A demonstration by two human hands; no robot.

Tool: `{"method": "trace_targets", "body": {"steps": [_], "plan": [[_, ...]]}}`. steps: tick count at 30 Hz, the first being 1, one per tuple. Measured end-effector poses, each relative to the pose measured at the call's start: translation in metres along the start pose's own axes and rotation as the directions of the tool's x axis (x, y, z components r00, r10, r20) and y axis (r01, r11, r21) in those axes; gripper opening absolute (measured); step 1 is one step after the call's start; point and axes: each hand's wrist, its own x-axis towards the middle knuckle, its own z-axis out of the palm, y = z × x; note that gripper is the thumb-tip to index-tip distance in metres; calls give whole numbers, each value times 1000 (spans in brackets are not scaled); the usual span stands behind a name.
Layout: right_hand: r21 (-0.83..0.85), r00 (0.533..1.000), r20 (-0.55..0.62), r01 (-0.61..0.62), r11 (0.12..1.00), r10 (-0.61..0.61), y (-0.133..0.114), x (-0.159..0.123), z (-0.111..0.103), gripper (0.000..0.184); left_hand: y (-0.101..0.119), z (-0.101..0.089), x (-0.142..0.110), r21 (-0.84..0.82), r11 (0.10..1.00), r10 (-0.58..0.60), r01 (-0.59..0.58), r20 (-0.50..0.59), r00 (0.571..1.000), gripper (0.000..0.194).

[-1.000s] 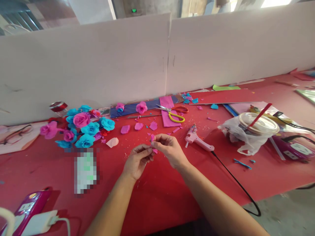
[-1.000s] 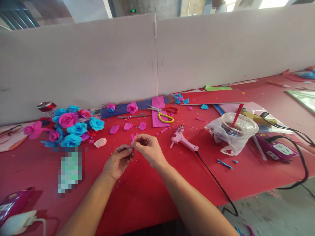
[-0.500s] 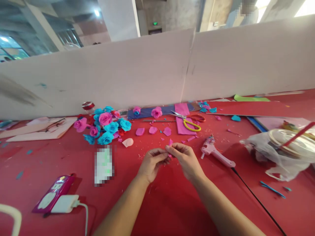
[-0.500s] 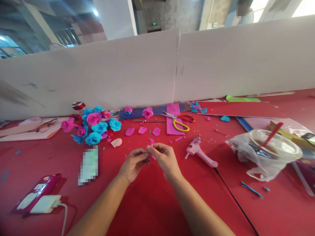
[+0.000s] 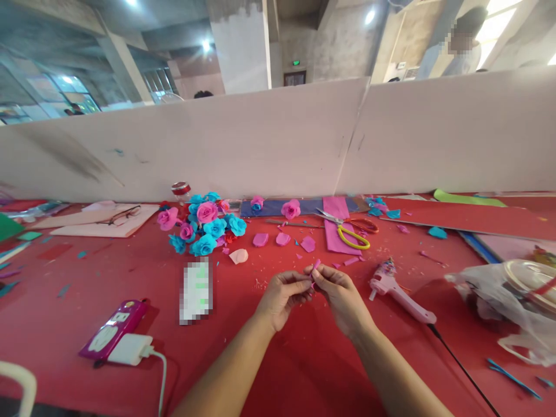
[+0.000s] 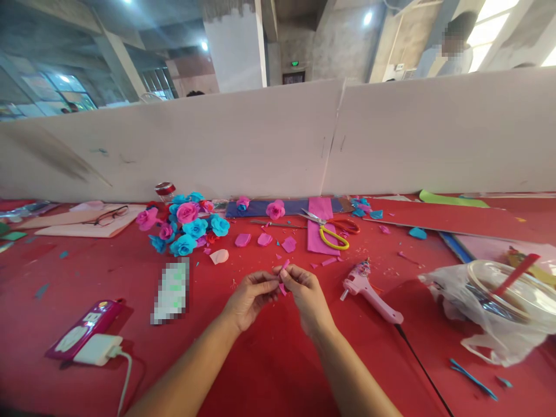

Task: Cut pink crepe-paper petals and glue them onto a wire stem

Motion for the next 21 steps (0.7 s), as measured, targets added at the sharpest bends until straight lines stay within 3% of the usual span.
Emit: {"method": "trace_targets", "body": {"steps": [4,14,21], "plan": [[30,999,-4,-54,998,54,-2,-1,2,32,1,2,-1,-1,1000,7,-7,-2,1000,17],[-15,998,-45,44,999,-44,-2,0,2,31,-2,1,1,18,996,-90,90,-8,996,21],[14,999,-41,25,1000,-24,-3,1,2,28,-2,-1,2,43,997,-56,57,-13,998,15]]}}
